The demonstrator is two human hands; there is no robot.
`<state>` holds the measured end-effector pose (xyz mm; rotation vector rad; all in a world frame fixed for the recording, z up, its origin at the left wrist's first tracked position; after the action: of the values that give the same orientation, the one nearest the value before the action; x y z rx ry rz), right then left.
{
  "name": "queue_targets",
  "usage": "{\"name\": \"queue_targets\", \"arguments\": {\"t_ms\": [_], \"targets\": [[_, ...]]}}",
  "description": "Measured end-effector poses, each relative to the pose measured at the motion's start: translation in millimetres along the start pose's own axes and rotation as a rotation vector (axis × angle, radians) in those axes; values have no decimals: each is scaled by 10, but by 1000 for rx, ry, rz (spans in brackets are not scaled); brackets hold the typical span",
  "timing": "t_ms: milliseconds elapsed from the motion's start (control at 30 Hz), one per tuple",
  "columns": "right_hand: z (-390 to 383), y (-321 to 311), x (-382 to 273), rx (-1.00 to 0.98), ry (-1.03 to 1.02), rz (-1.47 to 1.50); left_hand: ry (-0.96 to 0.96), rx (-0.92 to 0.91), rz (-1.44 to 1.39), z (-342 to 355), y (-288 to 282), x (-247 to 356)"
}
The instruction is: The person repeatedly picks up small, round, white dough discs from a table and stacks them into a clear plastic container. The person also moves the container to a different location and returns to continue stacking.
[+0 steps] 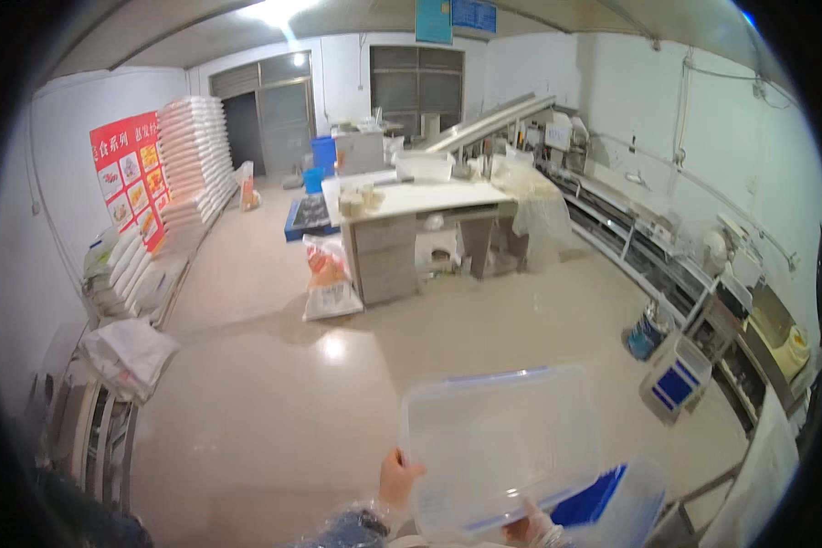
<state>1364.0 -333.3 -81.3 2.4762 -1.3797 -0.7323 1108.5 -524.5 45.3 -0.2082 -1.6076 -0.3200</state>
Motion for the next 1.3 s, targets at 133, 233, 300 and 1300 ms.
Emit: {"name": "queue_targets", "arguments": {"t_ms": [133, 233, 300, 1300], "targets": [[915, 690, -1305, -132, -29, -155, -18, 48, 81, 1253, 229, 175], [1449, 1392, -2201, 38, -44, -187, -7, 190, 298, 2296, 3, 286], [1759, 1899, -2872, 90, -142, -251, 35, 230, 141, 3040, -80, 263], [6213, 6098, -10643, 211, -717, 14, -206, 549, -211, 9604, -76, -84]]}}
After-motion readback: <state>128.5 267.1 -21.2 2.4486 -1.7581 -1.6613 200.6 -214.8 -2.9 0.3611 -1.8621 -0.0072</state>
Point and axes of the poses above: each hand's wrist, its own z-axis towards the middle knuckle, its own y-axis out of the palm, x = y × z, the point moved 4 cm from there along z, towards the middle knuckle, and after that the axes turned 8 degrees about y, right-handed, at the moved point
